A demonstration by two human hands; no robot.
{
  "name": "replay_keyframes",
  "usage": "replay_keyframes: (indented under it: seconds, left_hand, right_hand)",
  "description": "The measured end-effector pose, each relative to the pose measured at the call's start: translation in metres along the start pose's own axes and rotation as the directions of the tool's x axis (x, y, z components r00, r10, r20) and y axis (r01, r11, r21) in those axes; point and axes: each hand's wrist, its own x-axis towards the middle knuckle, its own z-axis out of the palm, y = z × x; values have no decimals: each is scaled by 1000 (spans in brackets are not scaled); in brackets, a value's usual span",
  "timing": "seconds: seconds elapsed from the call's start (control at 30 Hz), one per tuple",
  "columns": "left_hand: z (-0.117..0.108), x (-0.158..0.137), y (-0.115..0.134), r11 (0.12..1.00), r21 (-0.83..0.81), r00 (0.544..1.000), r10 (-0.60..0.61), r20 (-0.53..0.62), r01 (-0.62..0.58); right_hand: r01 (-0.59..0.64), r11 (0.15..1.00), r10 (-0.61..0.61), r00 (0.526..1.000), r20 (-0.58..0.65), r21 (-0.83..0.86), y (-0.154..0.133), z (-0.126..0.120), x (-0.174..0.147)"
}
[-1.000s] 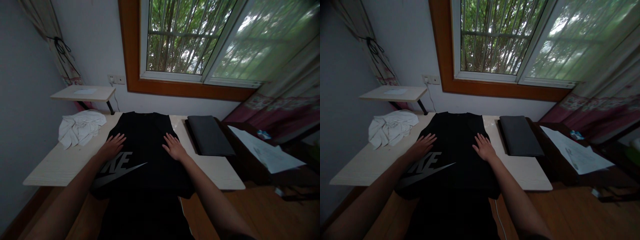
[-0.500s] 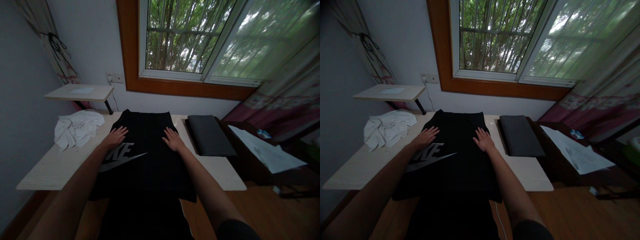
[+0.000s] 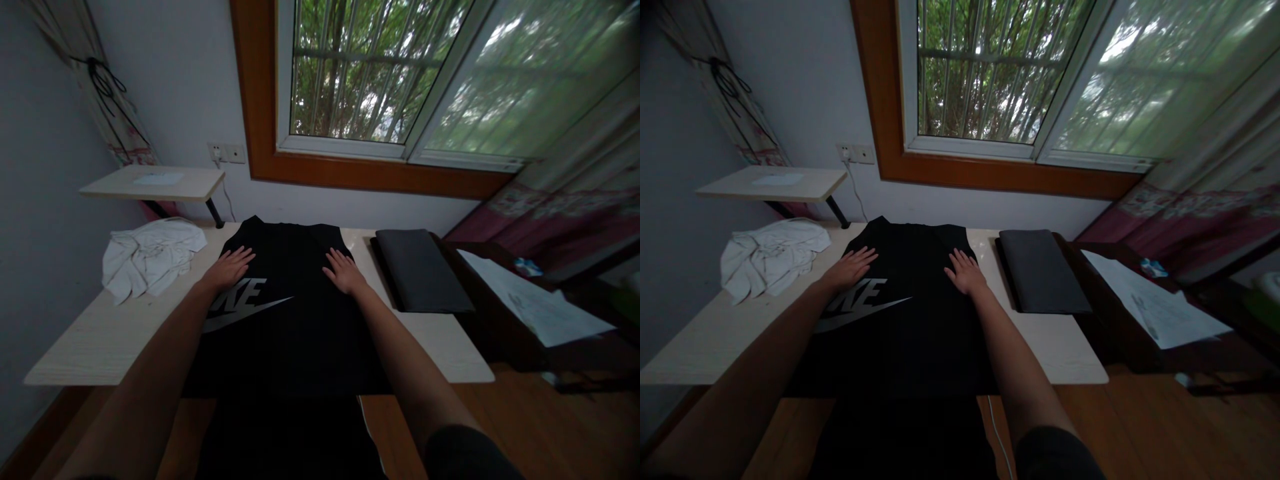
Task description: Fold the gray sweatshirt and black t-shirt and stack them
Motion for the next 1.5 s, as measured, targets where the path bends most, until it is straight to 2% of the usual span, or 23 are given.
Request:
replay_keyframes:
  seconds: [0.5,0.67,0.83,0.97,1.1,1.2,1.3,1.5]
  left_hand:
    - [1,0,1,1000,-1,1000,-8,-2,8]
    - [1,-2,8,998,13,998,-60,-28,60]
    - [-4,2,38,988,34,980,-142,-137,148]
    - [-3,11,79,991,0,969,-132,-210,135]
    - [6,14,114,995,-39,981,-98,-170,93]
    - [12,7,122,994,-44,986,-106,-132,101]
    - [11,-4,118,993,-40,988,-111,-108,107]
    - [7,-25,101,995,-74,995,-69,-68,64]
  right_hand:
    - [11,1000,-11,1000,-16,-1,2,3,2]
    - [22,1000,-23,999,-41,-21,-1,1,-1]
    - [-1,997,-5,997,-77,-73,-11,-4,-5]
    - [61,995,-71,989,-130,-82,-40,-7,-12]
    - [156,988,-158,979,-126,-23,-78,0,-21]
    - [160,987,-156,982,-107,28,-89,5,-28]
    - [132,990,-126,986,-110,56,-79,7,-35]
    - [60,996,-47,985,-166,72,-34,5,-55]
